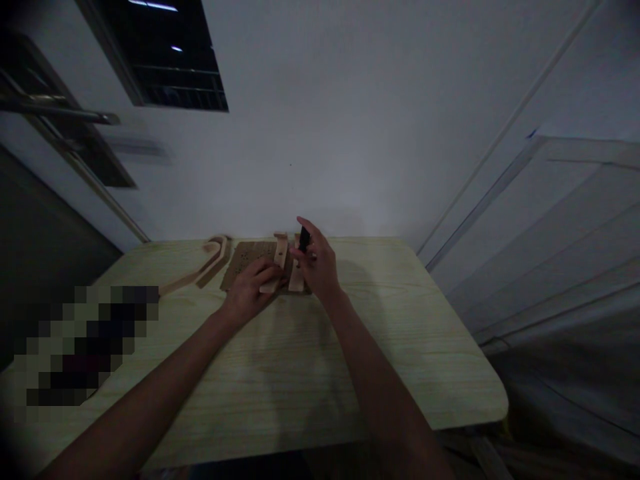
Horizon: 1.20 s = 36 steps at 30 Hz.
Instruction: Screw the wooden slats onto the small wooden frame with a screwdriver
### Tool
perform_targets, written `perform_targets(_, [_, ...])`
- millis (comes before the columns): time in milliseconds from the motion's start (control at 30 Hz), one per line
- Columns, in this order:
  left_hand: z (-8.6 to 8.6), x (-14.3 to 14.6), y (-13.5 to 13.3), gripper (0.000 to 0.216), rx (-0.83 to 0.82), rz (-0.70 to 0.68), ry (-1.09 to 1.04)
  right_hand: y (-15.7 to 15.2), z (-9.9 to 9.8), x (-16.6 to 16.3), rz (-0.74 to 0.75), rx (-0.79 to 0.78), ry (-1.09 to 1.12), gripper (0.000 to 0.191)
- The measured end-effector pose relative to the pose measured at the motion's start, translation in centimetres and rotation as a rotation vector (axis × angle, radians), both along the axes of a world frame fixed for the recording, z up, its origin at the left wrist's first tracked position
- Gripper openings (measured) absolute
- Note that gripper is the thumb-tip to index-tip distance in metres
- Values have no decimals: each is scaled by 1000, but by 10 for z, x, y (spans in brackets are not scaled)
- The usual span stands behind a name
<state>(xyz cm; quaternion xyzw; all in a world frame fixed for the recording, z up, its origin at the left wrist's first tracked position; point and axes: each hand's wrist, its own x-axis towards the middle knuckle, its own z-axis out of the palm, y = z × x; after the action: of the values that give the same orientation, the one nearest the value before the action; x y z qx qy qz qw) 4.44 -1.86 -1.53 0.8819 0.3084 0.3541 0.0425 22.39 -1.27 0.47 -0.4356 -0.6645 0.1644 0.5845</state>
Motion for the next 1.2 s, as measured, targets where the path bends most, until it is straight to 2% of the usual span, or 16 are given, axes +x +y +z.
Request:
perform_targets(333, [-1, 0, -1, 19, -15, -16, -45, -4, 6, 10, 128, 4, 17, 49])
perform_targets(533, [-2, 0, 1, 16, -20, -3, -36, -2, 5, 9, -23, 0, 26, 51])
perform_targets(700, [0, 2, 1, 15, -16, 1, -25, -5, 8, 2, -82, 39, -90, 45])
perform_targets(800, [1, 2, 1, 16, -9, -1, -26, -8, 9, 0, -52, 42, -87, 47])
perform_targets(967, [2, 2, 0, 16, -8, 11, -24, -11, 8, 1, 104, -26, -39, 55])
perform_targets(1200, [0, 2, 1, 15, -14, -8, -40, -4, 5, -1, 98, -54, -33, 53])
